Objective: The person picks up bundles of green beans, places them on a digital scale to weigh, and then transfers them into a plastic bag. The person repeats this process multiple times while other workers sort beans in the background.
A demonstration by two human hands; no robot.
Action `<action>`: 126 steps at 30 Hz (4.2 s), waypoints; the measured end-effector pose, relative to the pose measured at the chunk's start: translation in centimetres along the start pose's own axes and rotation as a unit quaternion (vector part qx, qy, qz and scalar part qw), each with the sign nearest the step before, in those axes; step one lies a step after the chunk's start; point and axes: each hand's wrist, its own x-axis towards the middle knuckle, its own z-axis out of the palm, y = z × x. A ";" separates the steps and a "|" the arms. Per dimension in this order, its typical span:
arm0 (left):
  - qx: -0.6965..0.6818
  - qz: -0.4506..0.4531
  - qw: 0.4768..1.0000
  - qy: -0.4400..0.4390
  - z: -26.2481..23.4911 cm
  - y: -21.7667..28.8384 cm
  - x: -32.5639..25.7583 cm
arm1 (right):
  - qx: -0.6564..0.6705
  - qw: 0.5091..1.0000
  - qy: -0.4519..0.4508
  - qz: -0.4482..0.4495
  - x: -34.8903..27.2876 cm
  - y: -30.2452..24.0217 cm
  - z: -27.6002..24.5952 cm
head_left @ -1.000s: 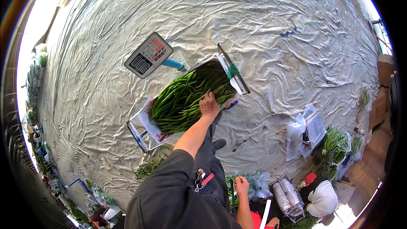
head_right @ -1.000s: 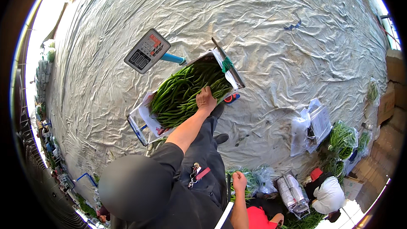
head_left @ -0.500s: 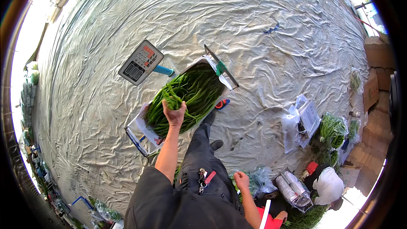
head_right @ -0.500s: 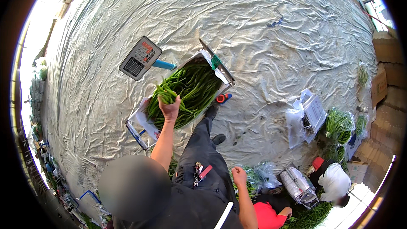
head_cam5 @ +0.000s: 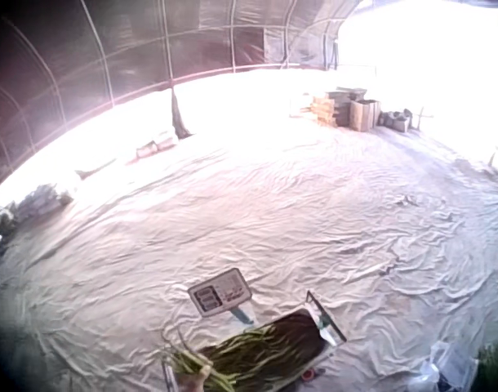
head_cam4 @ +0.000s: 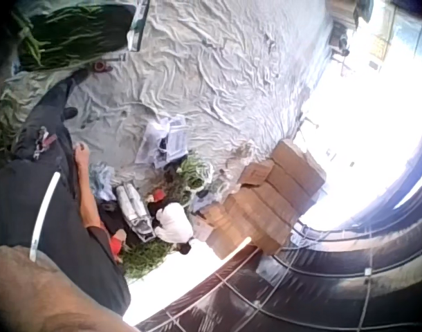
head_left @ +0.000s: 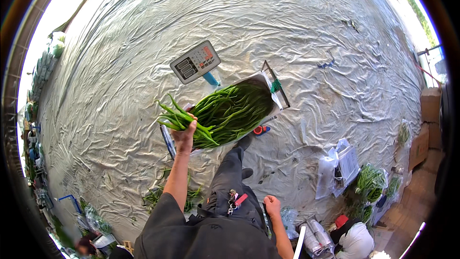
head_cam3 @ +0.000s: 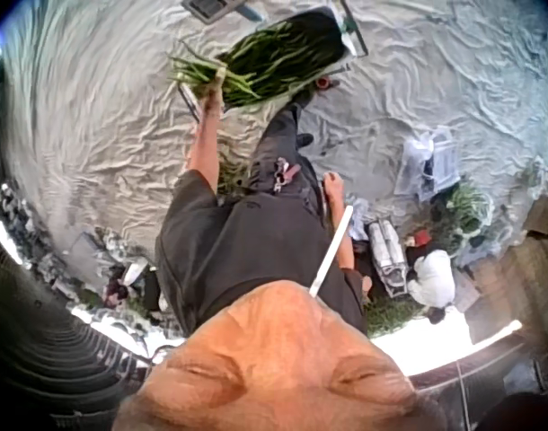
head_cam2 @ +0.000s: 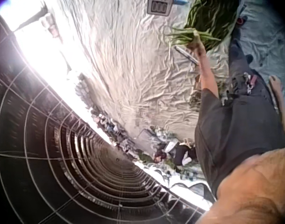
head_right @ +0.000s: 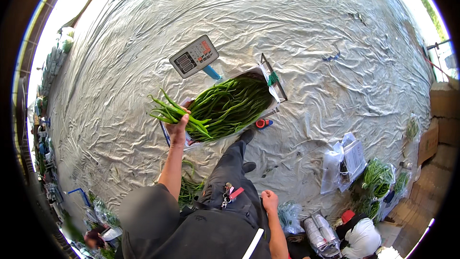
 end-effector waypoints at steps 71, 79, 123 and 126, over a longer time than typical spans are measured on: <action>0.672 0.041 0.639 -0.372 -3.2 -22.6 -2.1 | 0.138 0.978 -0.143 -0.056 0.9 -16.4 -4.4; 0.663 -0.050 0.643 -0.381 -3.0 -23.2 -0.9 | 0.125 0.980 -0.140 -0.072 0.6 -14.8 -5.0; 0.730 -0.070 0.270 -0.624 5.6 -11.7 7.3 | 0.151 0.973 -0.127 -0.117 -0.9 -13.5 -5.0; 0.644 -0.179 0.368 -0.647 3.7 -10.3 9.8 | 0.156 0.971 -0.128 -0.125 -1.3 -12.6 -5.0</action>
